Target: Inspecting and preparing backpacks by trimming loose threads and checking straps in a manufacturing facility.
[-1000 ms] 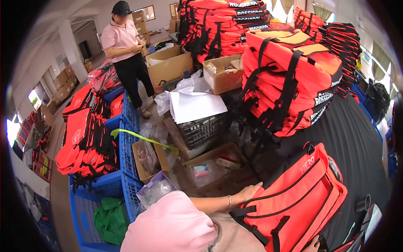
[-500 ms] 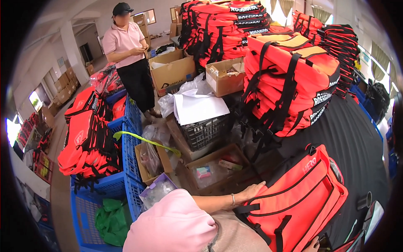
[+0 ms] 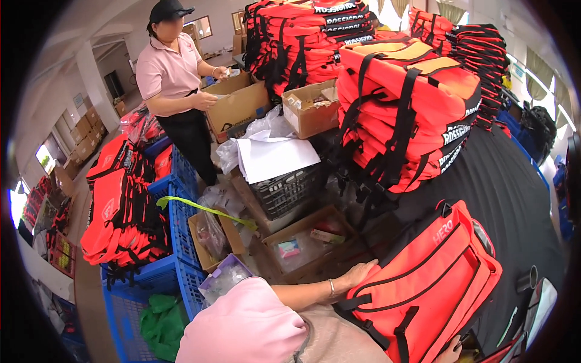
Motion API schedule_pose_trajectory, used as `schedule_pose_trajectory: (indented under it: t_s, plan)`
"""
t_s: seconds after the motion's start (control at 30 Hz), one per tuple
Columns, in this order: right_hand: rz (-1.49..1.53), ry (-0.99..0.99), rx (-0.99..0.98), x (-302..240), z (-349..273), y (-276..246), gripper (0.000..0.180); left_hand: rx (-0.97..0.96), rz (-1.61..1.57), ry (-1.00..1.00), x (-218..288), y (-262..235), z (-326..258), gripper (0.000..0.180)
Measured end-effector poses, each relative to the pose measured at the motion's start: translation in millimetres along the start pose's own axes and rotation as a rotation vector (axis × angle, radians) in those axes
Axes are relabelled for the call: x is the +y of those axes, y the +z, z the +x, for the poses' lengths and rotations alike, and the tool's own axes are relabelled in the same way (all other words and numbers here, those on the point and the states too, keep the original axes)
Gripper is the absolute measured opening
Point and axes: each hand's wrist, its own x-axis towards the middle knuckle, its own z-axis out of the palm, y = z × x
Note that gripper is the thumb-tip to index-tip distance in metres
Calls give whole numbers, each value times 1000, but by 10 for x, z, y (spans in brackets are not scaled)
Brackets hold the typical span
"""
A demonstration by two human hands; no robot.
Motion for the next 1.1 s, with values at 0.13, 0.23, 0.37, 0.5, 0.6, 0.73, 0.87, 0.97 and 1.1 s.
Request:
schedule_pose_trajectory:
  t_s: [0.13,0.23,0.37,0.5,0.6,0.73,0.87,0.97,1.1]
  plan:
    - [13,-37,19,78,48,6,58,20,7,-11,-69,-15,1,63]
    - [49,-57,6,79,85,26,56,39,-19,-33,-99,-14,3,60]
    - [54,-16,43,100,60,-12,53,33,48,24,-165,28,100,52]
    - [62,-31,45,66,50,5,57,-26,110,44,-115,-48,81,44]
    - [52,-48,29,50,58,37,58,50,102,79,-152,-42,38,47]
    - [37,-38,41,89,25,29,59,31,-33,-88,-7,-50,25,55]
    - [46,-31,-2,55,113,62,55,55,-250,-196,-158,22,43,59]
    - [93,-42,41,285,106,-6,51,-12,2,36,-276,41,189,52]
    - [68,-86,5,355,228,105,52,-4,206,138,-225,-45,118,37]
